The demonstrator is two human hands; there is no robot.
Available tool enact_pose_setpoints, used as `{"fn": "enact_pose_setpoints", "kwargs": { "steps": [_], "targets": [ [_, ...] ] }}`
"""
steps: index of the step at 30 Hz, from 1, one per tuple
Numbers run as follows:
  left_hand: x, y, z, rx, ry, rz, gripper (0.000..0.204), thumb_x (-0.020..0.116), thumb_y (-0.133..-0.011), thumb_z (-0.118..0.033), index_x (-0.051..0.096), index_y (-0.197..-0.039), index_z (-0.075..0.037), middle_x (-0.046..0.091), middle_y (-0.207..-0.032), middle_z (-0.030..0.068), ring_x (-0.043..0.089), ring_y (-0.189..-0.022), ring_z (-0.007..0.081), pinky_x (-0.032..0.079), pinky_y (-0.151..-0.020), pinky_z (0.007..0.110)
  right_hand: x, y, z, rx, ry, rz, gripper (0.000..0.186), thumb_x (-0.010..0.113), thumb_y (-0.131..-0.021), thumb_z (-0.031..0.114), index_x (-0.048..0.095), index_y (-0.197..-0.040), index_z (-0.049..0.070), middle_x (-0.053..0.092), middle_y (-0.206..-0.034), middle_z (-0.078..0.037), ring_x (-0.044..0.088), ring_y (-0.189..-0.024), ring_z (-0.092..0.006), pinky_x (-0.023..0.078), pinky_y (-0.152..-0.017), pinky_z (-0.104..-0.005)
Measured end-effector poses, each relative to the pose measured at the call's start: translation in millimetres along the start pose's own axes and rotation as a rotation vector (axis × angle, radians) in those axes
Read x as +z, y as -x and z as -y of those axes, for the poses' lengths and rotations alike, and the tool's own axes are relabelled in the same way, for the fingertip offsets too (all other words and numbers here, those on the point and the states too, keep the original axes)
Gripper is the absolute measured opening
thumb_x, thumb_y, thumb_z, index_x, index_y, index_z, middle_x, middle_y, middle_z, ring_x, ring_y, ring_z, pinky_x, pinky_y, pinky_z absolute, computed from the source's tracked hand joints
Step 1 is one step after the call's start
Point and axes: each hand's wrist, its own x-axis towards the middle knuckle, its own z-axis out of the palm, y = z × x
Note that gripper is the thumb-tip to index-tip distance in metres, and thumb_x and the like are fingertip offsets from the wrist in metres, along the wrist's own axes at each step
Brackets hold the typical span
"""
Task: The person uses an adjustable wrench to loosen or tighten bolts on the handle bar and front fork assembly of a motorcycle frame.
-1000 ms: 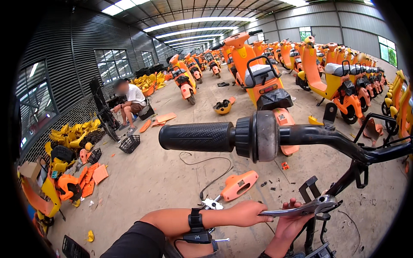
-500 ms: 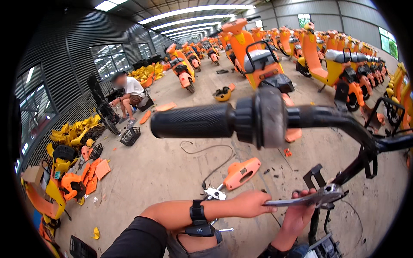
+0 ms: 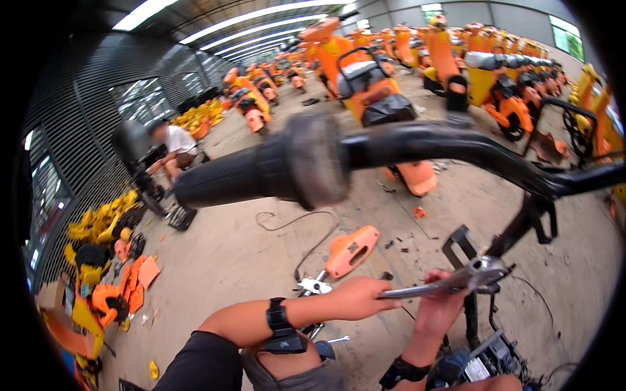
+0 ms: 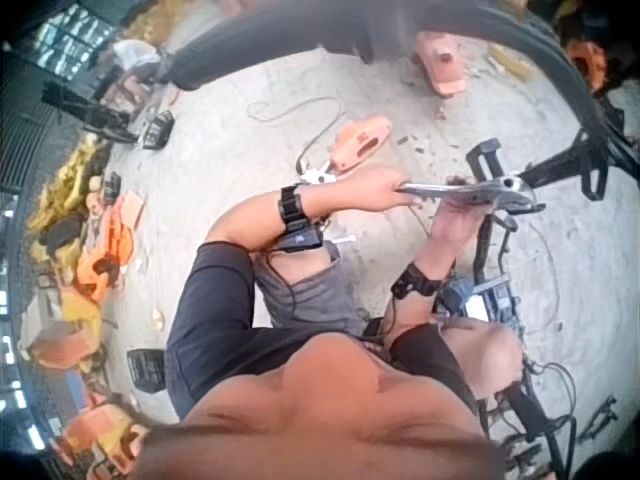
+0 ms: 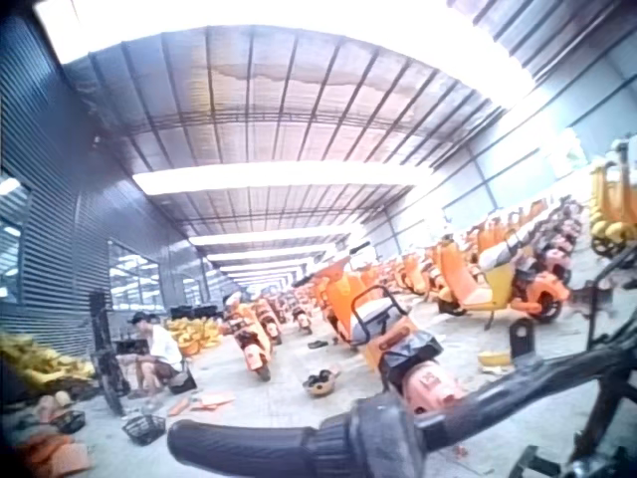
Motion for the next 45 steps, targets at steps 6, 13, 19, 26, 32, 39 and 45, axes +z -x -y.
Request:
{"fn": "enact_pose_setpoints", "kwargs": {
  "steps": [6,13,19,26,32,39,45],
  "targets": [
    [1,6,5,-0.017,-0.015,-0.049,0.045,0.056,-0.087,-0.048,0.061,-0.079,-0.004,0.060,-0.067,0.0165,0.060,-0.068,0.0366,0.045,-0.060,0.045,2,6,-8,-0.005,-0.039,-0.003,0.051,0.058,-0.085,0.050,0.054,-0.107,0.005,0.058,-0.099,-0.006,0.057,-0.095,-0.0224,0.047,-0.082,-0.0374],
    [-1,0,3,-0.054,-0.032,0.027,0.046,0.056,-0.088,-0.049,0.059,-0.086,-0.004,0.058,-0.068,0.0153,0.060,-0.068,0.0312,0.045,-0.062,0.039,6,3,2,0.018,-0.022,0.026,0.052,0.064,-0.083,0.046,0.054,-0.111,0.004,0.057,-0.108,-0.005,0.059,-0.097,-0.0222,0.048,-0.085,-0.0380],
    [-10,6,-6,-0.133,0.013,0.057,0.046,0.056,-0.088,-0.049,0.062,-0.090,-0.004,0.060,-0.069,0.0135,0.061,-0.068,0.0275,0.045,-0.061,0.037,10,6,-3,0.021,-0.090,0.040,0.044,0.067,-0.083,0.035,0.055,-0.111,0.004,0.058,-0.109,-0.004,0.059,-0.098,-0.0220,0.047,-0.087,-0.0380],
    [-10,4,-8,-0.112,0.016,0.064,0.046,0.057,-0.087,-0.049,0.061,-0.087,-0.003,0.059,-0.067,0.0131,0.060,-0.066,0.0262,0.045,-0.060,0.037,9,6,-1,0.019,-0.095,0.043,0.044,0.068,-0.083,0.036,0.055,-0.109,0.002,0.058,-0.106,-0.005,0.058,-0.097,-0.0214,0.047,-0.087,-0.0379],
    [-4,1,-8,-0.109,-0.001,0.052,0.046,0.058,-0.087,-0.049,0.060,-0.084,-0.003,0.058,-0.064,0.0122,0.060,-0.063,0.0253,0.045,-0.059,0.036,3,5,3,0.003,-0.078,0.048,0.047,0.067,-0.083,0.038,0.055,-0.109,0.001,0.057,-0.106,-0.006,0.057,-0.096,-0.0217,0.047,-0.086,-0.0379],
    [-8,7,0,-0.111,-0.011,0.026,0.044,0.058,-0.087,-0.047,0.059,-0.082,-0.003,0.059,-0.066,0.0152,0.060,-0.065,0.0304,0.045,-0.060,0.039,7,7,-6,0.019,-0.099,0.066,0.042,0.064,-0.087,0.034,0.053,-0.111,0.001,0.056,-0.106,-0.007,0.056,-0.098,-0.0221,0.046,-0.087,-0.0379],
    [1,-2,2,-0.013,-0.016,-0.012,0.043,0.056,-0.087,-0.045,0.062,-0.081,-0.003,0.061,-0.071,0.0176,0.061,-0.072,0.0357,0.045,-0.063,0.044,-7,2,-2,-0.040,-0.008,0.054,0.045,0.059,-0.089,0.042,0.054,-0.111,0.003,0.057,-0.104,-0.005,0.055,-0.096,-0.0190,0.044,-0.083,-0.0355]
  ]
}}
